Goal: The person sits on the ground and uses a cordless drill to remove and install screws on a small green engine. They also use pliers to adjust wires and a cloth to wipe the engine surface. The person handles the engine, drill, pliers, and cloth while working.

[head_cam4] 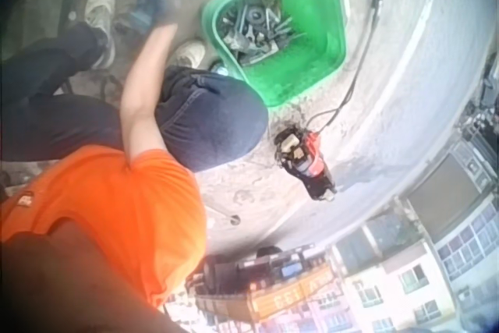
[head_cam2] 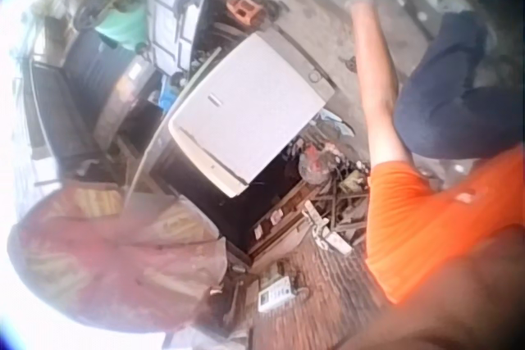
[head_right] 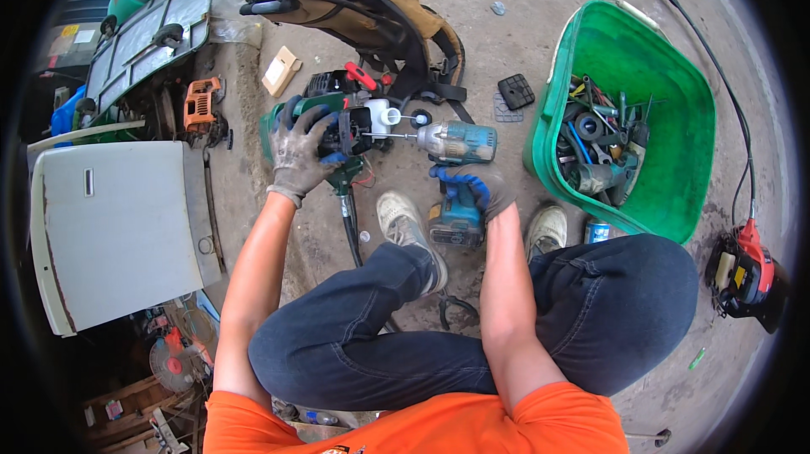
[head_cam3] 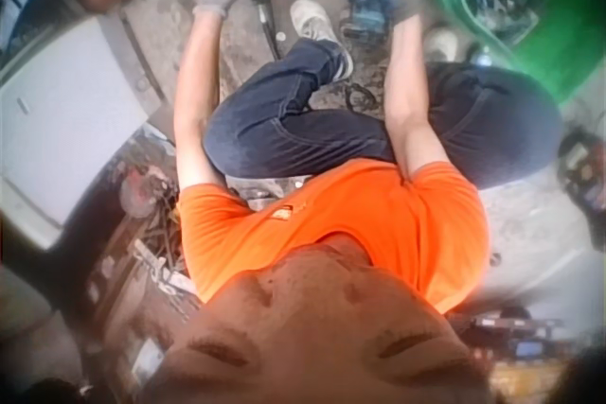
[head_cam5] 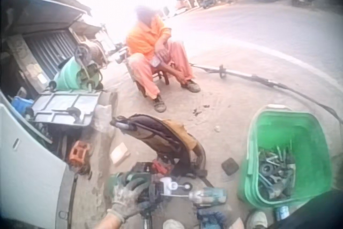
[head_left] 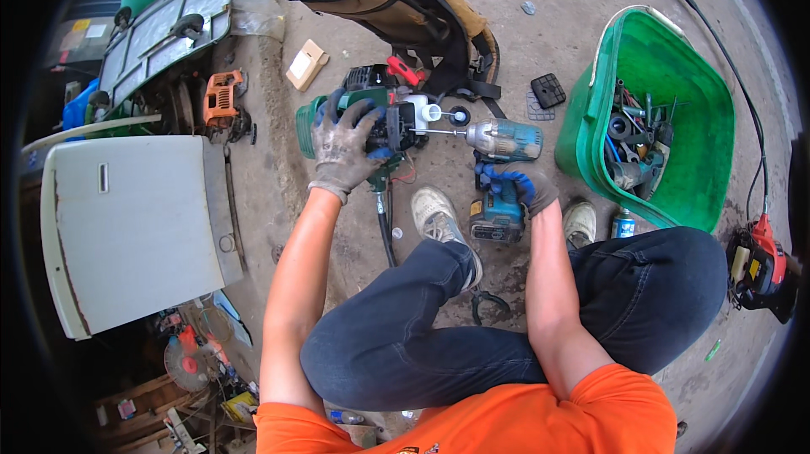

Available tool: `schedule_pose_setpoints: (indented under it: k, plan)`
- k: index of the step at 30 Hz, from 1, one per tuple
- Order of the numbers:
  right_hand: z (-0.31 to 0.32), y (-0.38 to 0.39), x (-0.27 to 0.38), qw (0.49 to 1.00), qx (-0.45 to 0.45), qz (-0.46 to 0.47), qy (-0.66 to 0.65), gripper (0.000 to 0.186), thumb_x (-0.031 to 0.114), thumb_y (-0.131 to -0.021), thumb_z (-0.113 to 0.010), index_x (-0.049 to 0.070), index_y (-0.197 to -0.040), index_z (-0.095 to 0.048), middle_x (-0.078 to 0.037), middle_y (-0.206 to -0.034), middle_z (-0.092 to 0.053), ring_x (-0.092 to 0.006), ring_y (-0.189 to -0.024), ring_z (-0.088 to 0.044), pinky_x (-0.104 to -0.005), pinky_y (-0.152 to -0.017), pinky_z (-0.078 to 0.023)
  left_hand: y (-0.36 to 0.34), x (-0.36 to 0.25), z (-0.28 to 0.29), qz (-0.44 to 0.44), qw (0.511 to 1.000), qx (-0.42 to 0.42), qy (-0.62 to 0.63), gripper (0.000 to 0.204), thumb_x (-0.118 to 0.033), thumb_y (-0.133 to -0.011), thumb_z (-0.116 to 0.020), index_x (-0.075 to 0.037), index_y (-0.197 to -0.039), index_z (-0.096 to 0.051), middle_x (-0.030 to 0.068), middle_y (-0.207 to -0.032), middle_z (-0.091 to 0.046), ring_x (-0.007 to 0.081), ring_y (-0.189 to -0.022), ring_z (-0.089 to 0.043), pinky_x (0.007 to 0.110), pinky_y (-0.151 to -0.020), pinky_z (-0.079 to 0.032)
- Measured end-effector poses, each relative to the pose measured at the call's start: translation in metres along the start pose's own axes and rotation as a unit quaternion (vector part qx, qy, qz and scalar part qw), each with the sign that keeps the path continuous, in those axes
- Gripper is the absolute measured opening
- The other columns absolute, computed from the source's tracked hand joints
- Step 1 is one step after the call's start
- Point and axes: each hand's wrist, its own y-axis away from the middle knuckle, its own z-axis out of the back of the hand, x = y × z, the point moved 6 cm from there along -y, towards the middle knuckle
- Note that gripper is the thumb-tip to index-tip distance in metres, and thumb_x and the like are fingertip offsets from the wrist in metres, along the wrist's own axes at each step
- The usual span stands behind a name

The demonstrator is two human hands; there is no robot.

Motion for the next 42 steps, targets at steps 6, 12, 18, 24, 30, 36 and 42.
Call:
schedule_pose_setpoints:
  k: [6,12,18,24,30,36,42]
  plan:
    - [-0.011,0.008,0.011,0.999,-0.029,-0.001,0.018,0.040,-0.002,-0.080,-0.073,-0.005,-0.120,-0.069,-0.015,-0.103,-0.075,-0.0167,-0.071,-0.067,-0.0274,-0.060,-0.053,0.001,0.001,0.000,0.006,1.000,0.003,0.000,0.077,-0.032,-0.056,-0.093,-0.025,-0.130,-0.071,0.0021,-0.146,-0.058,0.0422,-0.148,-0.036,0.061,-0.119,-0.029]
    - [-0.007,0.002,0.005,0.999,-0.020,0.001,0.025,0.038,-0.002,-0.082,-0.073,-0.005,-0.120,-0.070,-0.013,-0.099,-0.075,-0.0161,-0.070,-0.066,-0.0276,-0.060,-0.052,0.000,0.000,-0.001,0.004,1.000,-0.001,-0.001,0.076,-0.031,-0.056,-0.092,-0.024,-0.129,-0.071,0.0027,-0.145,-0.058,0.0425,-0.148,-0.037,0.061,-0.118,-0.030]
    - [0.002,-0.004,-0.004,0.998,-0.015,0.007,0.065,0.037,-0.003,-0.085,-0.076,-0.005,-0.121,-0.070,-0.014,-0.103,-0.075,-0.0175,-0.077,-0.070,-0.0296,-0.069,-0.057,0.002,-0.001,0.000,0.005,1.000,-0.003,-0.005,0.075,-0.030,-0.057,-0.092,-0.024,-0.129,-0.070,0.0033,-0.145,-0.058,0.0431,-0.147,-0.036,0.061,-0.115,-0.033]
    - [0.010,-0.012,-0.007,0.986,-0.070,0.064,0.137,0.038,0.005,-0.082,-0.084,0.006,-0.118,-0.075,-0.006,-0.103,-0.076,-0.0140,-0.080,-0.071,-0.0301,-0.069,-0.060,0.000,0.004,-0.004,0.012,1.000,0.003,-0.013,0.075,-0.031,-0.059,-0.091,-0.024,-0.130,-0.069,0.0028,-0.145,-0.057,0.0438,-0.148,-0.036,0.061,-0.110,-0.035]
    - [0.008,-0.004,-0.015,0.993,-0.089,-0.020,0.077,0.035,0.002,-0.081,-0.084,0.005,-0.114,-0.076,-0.004,-0.095,-0.076,-0.0106,-0.069,-0.065,-0.0278,-0.060,-0.056,-0.001,-0.004,0.000,0.013,1.000,0.010,-0.021,0.078,-0.031,-0.058,-0.092,-0.022,-0.131,-0.068,0.0043,-0.146,-0.057,0.0440,-0.148,-0.036,0.061,-0.113,-0.034]
    - [0.001,0.002,-0.003,0.991,-0.084,-0.005,0.106,0.036,0.001,-0.084,-0.082,0.005,-0.118,-0.073,-0.007,-0.100,-0.076,-0.0165,-0.080,-0.072,-0.0306,-0.067,-0.059,0.000,-0.002,-0.003,0.006,1.000,0.012,-0.019,0.081,-0.031,-0.059,-0.093,-0.022,-0.134,-0.066,0.0044,-0.146,-0.057,0.0444,-0.149,-0.034,0.061,-0.110,-0.036]
    - [0.003,0.003,0.000,0.989,-0.095,0.014,0.115,0.034,0.001,-0.084,-0.081,0.005,-0.117,-0.074,-0.008,-0.104,-0.076,-0.0184,-0.086,-0.074,-0.0348,-0.076,-0.062,-0.001,-0.002,-0.006,0.007,0.999,0.020,-0.025,0.081,-0.031,-0.060,-0.092,-0.022,-0.135,-0.065,0.0048,-0.146,-0.057,0.0448,-0.149,-0.034,0.061,-0.110,-0.036]
